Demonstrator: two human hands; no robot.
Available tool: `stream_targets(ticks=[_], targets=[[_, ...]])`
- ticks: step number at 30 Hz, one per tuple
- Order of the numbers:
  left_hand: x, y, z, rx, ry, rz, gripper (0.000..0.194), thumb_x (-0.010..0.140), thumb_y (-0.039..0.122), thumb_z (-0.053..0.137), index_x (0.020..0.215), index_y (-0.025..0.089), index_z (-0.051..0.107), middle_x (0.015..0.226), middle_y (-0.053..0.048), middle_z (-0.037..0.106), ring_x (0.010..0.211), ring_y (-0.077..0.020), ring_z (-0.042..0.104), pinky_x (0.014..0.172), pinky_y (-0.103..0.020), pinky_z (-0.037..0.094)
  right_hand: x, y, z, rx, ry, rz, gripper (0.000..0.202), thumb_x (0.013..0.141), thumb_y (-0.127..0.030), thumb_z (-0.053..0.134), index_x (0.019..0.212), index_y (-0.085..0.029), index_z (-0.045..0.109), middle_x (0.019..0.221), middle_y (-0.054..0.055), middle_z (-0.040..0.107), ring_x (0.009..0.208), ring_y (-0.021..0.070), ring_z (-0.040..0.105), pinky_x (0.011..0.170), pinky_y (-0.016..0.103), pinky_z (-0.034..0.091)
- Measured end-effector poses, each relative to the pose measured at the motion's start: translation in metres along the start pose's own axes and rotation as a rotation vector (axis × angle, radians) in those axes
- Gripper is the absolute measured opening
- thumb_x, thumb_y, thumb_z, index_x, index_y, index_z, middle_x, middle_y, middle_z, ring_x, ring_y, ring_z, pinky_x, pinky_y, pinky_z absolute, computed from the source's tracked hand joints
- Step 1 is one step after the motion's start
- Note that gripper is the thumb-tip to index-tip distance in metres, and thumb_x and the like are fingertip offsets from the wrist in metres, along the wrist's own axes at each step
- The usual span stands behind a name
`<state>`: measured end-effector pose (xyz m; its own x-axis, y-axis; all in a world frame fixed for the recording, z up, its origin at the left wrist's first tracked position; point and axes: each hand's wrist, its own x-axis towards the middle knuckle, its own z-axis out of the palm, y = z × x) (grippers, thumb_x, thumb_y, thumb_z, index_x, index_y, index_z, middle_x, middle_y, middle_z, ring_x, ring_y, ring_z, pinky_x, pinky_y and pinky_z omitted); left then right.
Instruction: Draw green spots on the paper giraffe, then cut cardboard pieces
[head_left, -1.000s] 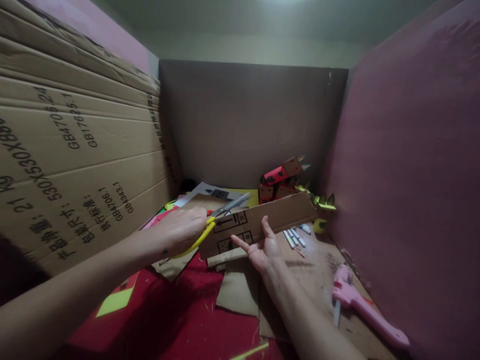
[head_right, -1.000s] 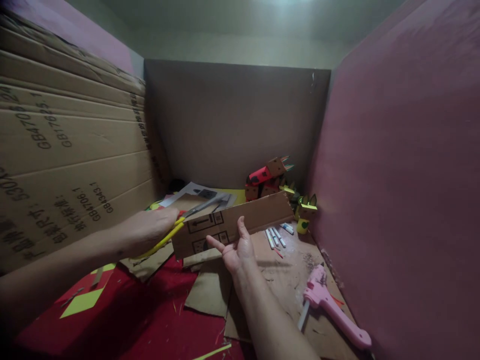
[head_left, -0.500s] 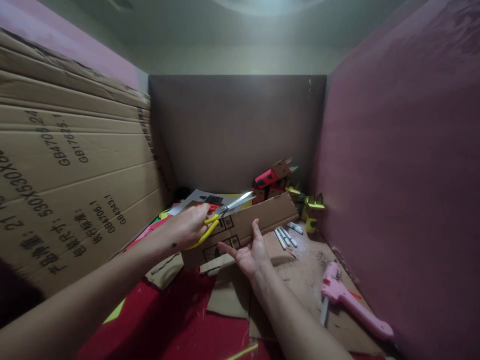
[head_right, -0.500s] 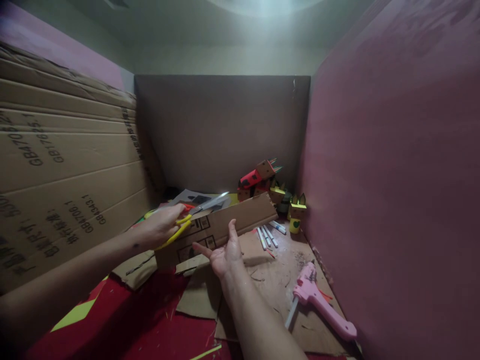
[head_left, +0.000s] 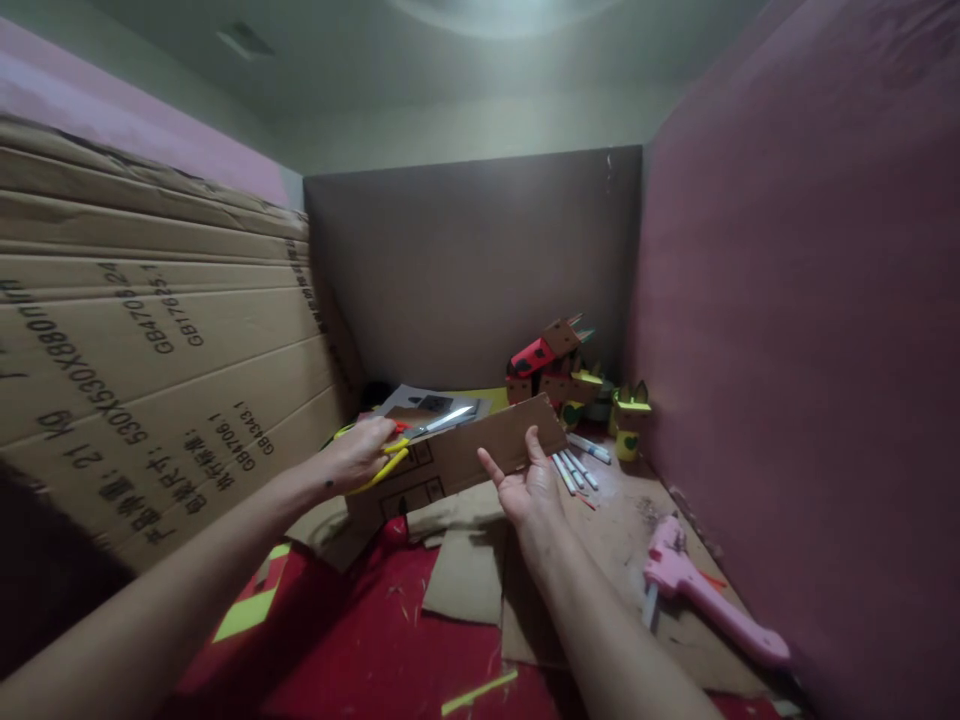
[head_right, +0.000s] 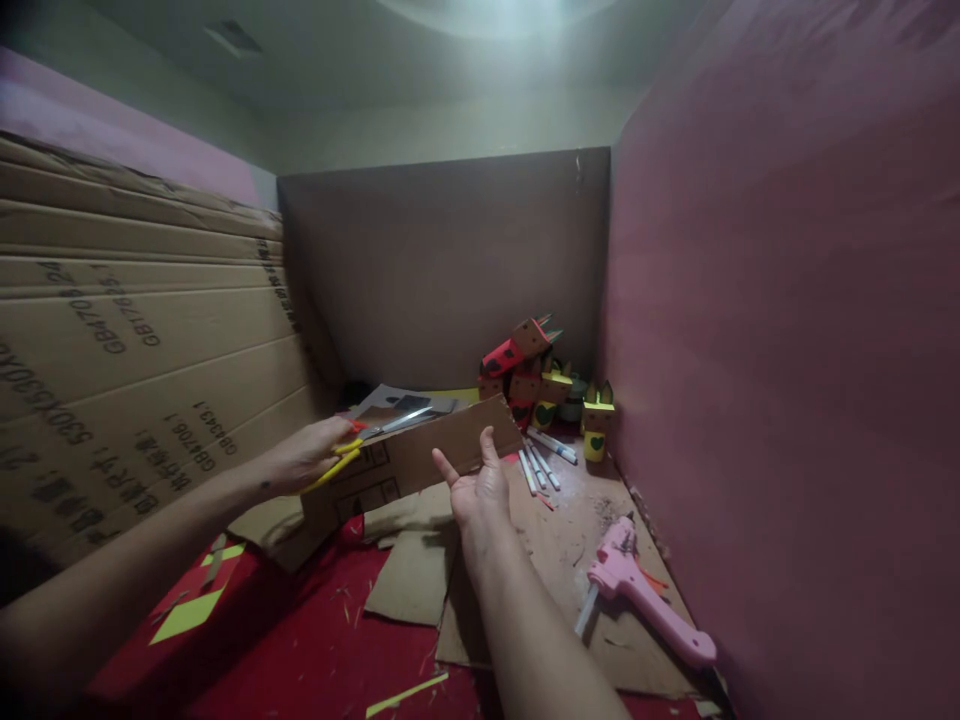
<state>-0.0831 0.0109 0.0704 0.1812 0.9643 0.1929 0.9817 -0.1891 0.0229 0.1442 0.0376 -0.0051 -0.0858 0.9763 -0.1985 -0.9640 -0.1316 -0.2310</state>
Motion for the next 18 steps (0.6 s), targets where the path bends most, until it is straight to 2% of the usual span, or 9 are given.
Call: stream_targets(ticks=[3, 6, 11, 18], targets=[[-0.006, 0.008, -0.001, 0.120, -0.017, -0.043, 0.028, 0.086, 0.030, 0.041, 0.096, 0.015, 0.062, 0.101, -0.017, 0.067, 0.093, -0.0273, 0.063, 0.077, -0.034, 0.047, -0.002, 0.003, -0.001, 0.008, 0.020, -0.029, 0.022, 0.079, -0.030, 0.070, 0.098, -0.027, 0.061, 0.104, -0.002, 0.067, 0.116, 0.0200, 0.055, 0.093, 0.061, 0.047], [-0.014, 0.022, -0.006, 0.221, -0.081, -0.046, 0.026, 0.087, 0.025, 0.039, 0.093, 0.016, 0.063, 0.094, -0.016, 0.068, 0.088, -0.0291, 0.066, 0.074, -0.037, 0.047, -0.003, 0.003, -0.002, 0.006, 0.026, -0.032, 0.019, 0.079, -0.032, 0.069, 0.095, -0.025, 0.061, 0.100, -0.001, 0.067, 0.114, 0.0202, 0.056, 0.094, 0.061, 0.046], [-0.021, 0.044, -0.010, 0.304, -0.184, 0.008, 0.021, 0.080, 0.019, 0.044, 0.087, 0.014, 0.063, 0.097, -0.016, 0.068, 0.087, -0.0283, 0.066, 0.072, -0.036, 0.048, -0.004, 0.004, -0.002, 0.000, 0.013, -0.015, 0.021, 0.079, -0.038, 0.069, 0.094, -0.026, 0.061, 0.093, -0.002, 0.067, 0.111, 0.0205, 0.058, 0.093, 0.062, 0.046], [-0.012, 0.047, 0.001, 0.261, -0.173, 0.023, 0.018, 0.078, 0.021, 0.049, 0.086, 0.015, 0.064, 0.095, -0.015, 0.069, 0.086, -0.0259, 0.064, 0.074, -0.035, 0.047, -0.006, 0.005, -0.003, -0.017, -0.010, 0.020, 0.026, 0.081, -0.042, 0.065, 0.100, -0.025, 0.060, 0.086, 0.000, 0.070, 0.104, 0.0199, 0.062, 0.088, 0.056, 0.052]])
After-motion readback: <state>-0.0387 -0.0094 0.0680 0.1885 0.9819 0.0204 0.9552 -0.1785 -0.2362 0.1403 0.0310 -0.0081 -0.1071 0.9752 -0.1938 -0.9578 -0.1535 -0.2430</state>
